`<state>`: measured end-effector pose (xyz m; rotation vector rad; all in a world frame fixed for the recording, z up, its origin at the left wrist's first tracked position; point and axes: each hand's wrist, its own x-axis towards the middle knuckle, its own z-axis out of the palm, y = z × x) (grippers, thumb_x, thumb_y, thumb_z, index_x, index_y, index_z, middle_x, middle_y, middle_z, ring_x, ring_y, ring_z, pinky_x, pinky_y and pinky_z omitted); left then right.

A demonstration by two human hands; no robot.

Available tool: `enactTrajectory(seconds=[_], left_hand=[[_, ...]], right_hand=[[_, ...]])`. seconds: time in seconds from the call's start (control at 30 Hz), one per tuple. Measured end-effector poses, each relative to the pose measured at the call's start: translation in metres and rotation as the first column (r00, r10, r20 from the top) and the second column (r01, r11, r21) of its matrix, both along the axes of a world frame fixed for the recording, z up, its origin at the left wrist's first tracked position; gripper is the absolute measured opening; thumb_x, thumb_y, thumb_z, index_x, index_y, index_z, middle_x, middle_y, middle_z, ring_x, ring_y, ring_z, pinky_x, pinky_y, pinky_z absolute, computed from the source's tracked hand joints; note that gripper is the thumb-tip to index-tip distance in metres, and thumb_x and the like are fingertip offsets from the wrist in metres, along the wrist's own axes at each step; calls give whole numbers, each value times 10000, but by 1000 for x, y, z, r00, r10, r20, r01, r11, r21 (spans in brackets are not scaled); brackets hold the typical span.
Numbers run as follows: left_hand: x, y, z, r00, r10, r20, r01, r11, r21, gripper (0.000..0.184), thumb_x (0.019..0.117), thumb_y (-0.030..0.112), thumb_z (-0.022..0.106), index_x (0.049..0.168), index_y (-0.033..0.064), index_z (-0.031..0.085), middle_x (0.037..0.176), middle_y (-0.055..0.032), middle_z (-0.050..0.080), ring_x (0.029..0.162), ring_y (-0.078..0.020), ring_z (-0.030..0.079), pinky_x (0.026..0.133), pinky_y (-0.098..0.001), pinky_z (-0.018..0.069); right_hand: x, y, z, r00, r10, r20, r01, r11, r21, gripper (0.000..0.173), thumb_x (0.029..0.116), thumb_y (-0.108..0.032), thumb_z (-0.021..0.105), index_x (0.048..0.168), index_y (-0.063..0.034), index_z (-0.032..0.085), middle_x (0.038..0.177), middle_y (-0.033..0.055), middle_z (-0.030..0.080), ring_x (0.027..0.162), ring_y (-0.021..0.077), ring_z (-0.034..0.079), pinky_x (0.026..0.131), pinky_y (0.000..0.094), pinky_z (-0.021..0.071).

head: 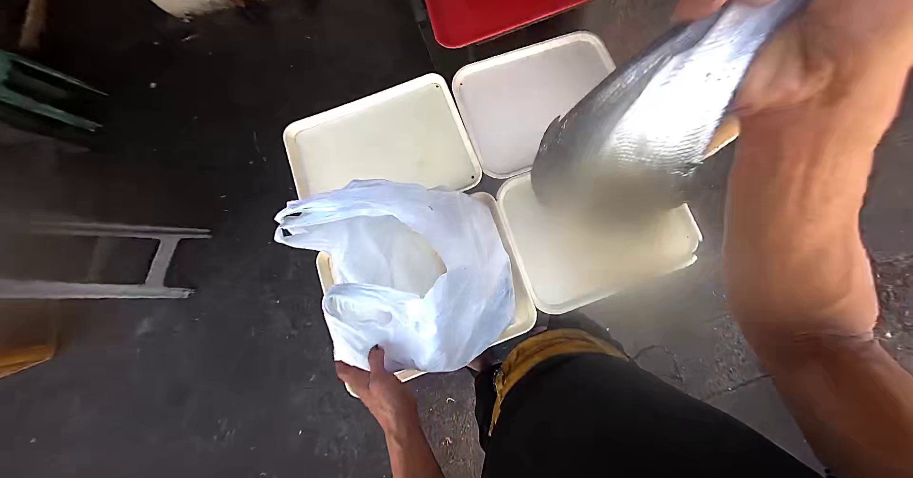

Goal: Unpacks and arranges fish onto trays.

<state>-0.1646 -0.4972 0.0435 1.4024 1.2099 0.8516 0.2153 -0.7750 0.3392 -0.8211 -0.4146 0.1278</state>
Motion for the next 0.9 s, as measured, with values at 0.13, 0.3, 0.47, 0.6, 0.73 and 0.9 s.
enactTrajectory(seconds=[0.13, 0.3, 0.47, 0.6, 0.73, 0.9], left_hand=[[8, -13, 74, 997, -59, -56, 77, 916, 394, 883, 951, 153, 588, 1594, -56, 19, 1592, -316, 254, 1415, -275, 398, 1099, -346, 426], [46, -62, 154, 949, -314, -25, 212, 578, 788, 731, 1003, 425, 554, 1576, 91, 247, 1601, -87, 348, 1477, -141, 339, 1165, -319, 355], [111, -129, 129, 624, -779, -60, 644, 469, 604, 466, 1008, 417, 556, 1423, 205, 530, 1428, 28, 570, 1331, -116, 530, 1089, -346, 474], [164, -166, 42, 414, -896, -158, 910, 410, 59, 690, 919, 195, 611, 1528, -28, 376, 1525, -230, 445, 1301, -287, 551, 976, -418, 545], [205, -189, -19, 304, -833, -462, 940, 340, 6, 765, 925, 327, 685, 1565, 40, 381, 1617, -266, 305, 1439, -429, 385, 1151, -513, 392], [232, -206, -48, 288, -833, -472, 940, 341, -29, 757, 934, 327, 679, 1576, 71, 370, 1620, -274, 284, 1416, -441, 410, 1132, -492, 422]], right_hand=[[16, 5, -75, 957, -222, -189, 224, 975, -7, 352, 1135, -185, 278, 882, -111, 512, 560, -37, 454, 459, 124, 511, 545, 340, 582], [3, -75, -177, 757, -523, -393, 621, 762, 182, 422, 1132, -219, 172, 872, -157, 498, 558, -58, 481, 538, 115, 564, 690, 350, 585], [-60, -95, -307, 243, -680, -692, 830, 515, -214, 190, 1118, -215, 359, 1011, -102, 468, 715, 8, 511, 601, 144, 568, 670, 351, 573], [-131, -106, -379, 333, -711, -620, 535, 683, -497, 203, 1091, -140, 403, 1045, -3, 546, 868, 101, 677, 828, 195, 677, 782, 372, 582], [-165, -124, -366, 479, -827, -293, 244, 446, -861, 410, 1052, -235, 540, 1350, 46, 550, 1284, 183, 618, 1157, 199, 611, 984, 345, 514], [-152, -147, -328, 721, -579, 380, 410, -84, -908, 628, 927, -292, 663, 1382, 111, 510, 1383, 339, 514, 1310, 436, 498, 1118, 508, 420]])
